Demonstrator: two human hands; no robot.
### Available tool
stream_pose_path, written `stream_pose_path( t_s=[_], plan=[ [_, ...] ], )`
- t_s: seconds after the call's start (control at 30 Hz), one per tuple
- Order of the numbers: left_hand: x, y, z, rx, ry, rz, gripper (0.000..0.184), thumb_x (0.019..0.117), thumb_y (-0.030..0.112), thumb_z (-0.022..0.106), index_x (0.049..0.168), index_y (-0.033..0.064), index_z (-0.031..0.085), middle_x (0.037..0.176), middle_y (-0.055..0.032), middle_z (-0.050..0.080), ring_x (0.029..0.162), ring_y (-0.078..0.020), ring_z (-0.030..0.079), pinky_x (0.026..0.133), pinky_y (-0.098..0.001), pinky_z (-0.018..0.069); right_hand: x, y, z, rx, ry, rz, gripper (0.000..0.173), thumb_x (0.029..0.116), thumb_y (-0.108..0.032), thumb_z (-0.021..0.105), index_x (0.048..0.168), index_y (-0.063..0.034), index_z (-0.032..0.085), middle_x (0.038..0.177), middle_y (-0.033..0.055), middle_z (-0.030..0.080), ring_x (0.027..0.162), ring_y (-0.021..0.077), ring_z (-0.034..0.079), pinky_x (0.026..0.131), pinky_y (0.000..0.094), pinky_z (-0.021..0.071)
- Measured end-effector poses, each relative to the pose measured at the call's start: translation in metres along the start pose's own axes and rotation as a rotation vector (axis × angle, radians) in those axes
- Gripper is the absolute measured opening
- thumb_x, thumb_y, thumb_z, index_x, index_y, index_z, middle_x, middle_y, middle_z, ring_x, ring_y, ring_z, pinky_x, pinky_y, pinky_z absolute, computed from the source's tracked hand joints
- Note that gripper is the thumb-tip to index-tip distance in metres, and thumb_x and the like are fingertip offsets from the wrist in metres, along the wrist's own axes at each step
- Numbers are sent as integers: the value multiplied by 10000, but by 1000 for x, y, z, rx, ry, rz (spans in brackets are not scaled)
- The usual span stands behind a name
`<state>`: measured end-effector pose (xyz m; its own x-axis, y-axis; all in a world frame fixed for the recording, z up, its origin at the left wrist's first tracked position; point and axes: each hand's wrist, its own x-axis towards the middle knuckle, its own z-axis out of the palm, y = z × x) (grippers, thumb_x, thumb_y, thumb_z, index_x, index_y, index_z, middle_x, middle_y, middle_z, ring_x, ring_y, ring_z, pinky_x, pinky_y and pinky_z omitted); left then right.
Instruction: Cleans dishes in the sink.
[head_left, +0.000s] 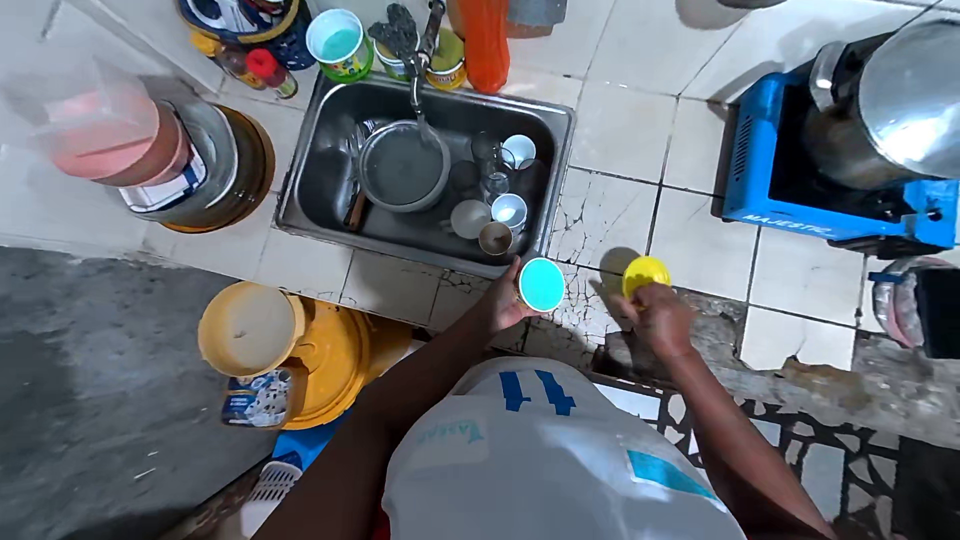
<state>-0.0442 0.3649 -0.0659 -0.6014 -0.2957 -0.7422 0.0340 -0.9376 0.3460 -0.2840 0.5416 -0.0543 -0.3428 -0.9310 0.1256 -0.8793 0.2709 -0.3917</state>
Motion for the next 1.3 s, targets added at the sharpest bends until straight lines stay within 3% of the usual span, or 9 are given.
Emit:
stream_pose_path(
  t_s=[0.1,0.27,0.47,0.57,0.77,0.93,1.03,1.2,1.3],
  plan=[
    [5,-10,24,63,153,46,646,1066,604,323,1415,95,513,1259,-197,639,1069,-329,664,851,-489,577,0,-15,7,109,-22,-62,395,1016,-323,614,1137,34,732,1151,237,711,1117,428,667,960,576,543],
    [25,-32,51,458,297,244,628,1110,513,265,1381,38,574,1293,-208,640,1180,-309,623,999,-519,510,25,-55,31,251,-261,-192,350,1047,-242,569,1320,-59,688,1357,150,661,1301,327,601,1100,497,489],
    [33,-31,54,792,380,467,494,1128,367,337,1348,23,617,1315,-235,626,1260,-349,578,1092,-542,440,32,-70,31,121,-319,-122,329,1011,-162,602,1304,-40,688,1319,169,677,1248,350,635,1041,490,532],
    [30,-31,51,800,396,466,493,1126,369,353,1457,55,540,1424,-233,561,1345,-353,520,1138,-534,405,31,-86,42,51,-301,-181,250,998,-103,588,1178,7,721,1195,192,708,1163,376,664,966,498,568],
    [31,-31,38,727,328,479,460,1123,300,382,1464,21,513,1425,-244,548,1332,-344,522,1121,-515,422,40,-107,51,-6,-321,-156,166,935,39,591,1036,63,720,1098,216,702,1097,391,674,910,498,584],
    [17,3,26,908,169,308,433,1079,230,525,1459,23,527,1401,-252,547,1273,-358,551,1057,-518,472,31,-91,60,196,-90,-2,148,939,-78,631,948,30,733,1010,187,735,999,345,715,896,489,590],
    [9,28,17,972,-28,121,423,1102,272,484,1455,45,535,1421,-218,566,1231,-336,616,1011,-521,532,26,-92,58,331,-92,170,128,929,-88,665,966,19,724,1038,188,721,1012,341,696,917,520,563],
    [15,45,-1,1105,-104,-10,416,1118,263,428,1491,96,506,1388,-220,579,1121,-321,659,939,-494,560,25,-112,56,319,-9,261,149,916,-44,659,995,76,701,1064,237,709,977,356,709,890,526,578],
    [18,49,-11,1152,-160,-4,412,1105,255,469,1483,97,515,1362,-202,608,1077,-301,690,916,-476,580,30,-123,41,621,134,536,166,966,-27,631,1087,77,677,1027,170,709,901,219,693,865,422,583]
  ],
)
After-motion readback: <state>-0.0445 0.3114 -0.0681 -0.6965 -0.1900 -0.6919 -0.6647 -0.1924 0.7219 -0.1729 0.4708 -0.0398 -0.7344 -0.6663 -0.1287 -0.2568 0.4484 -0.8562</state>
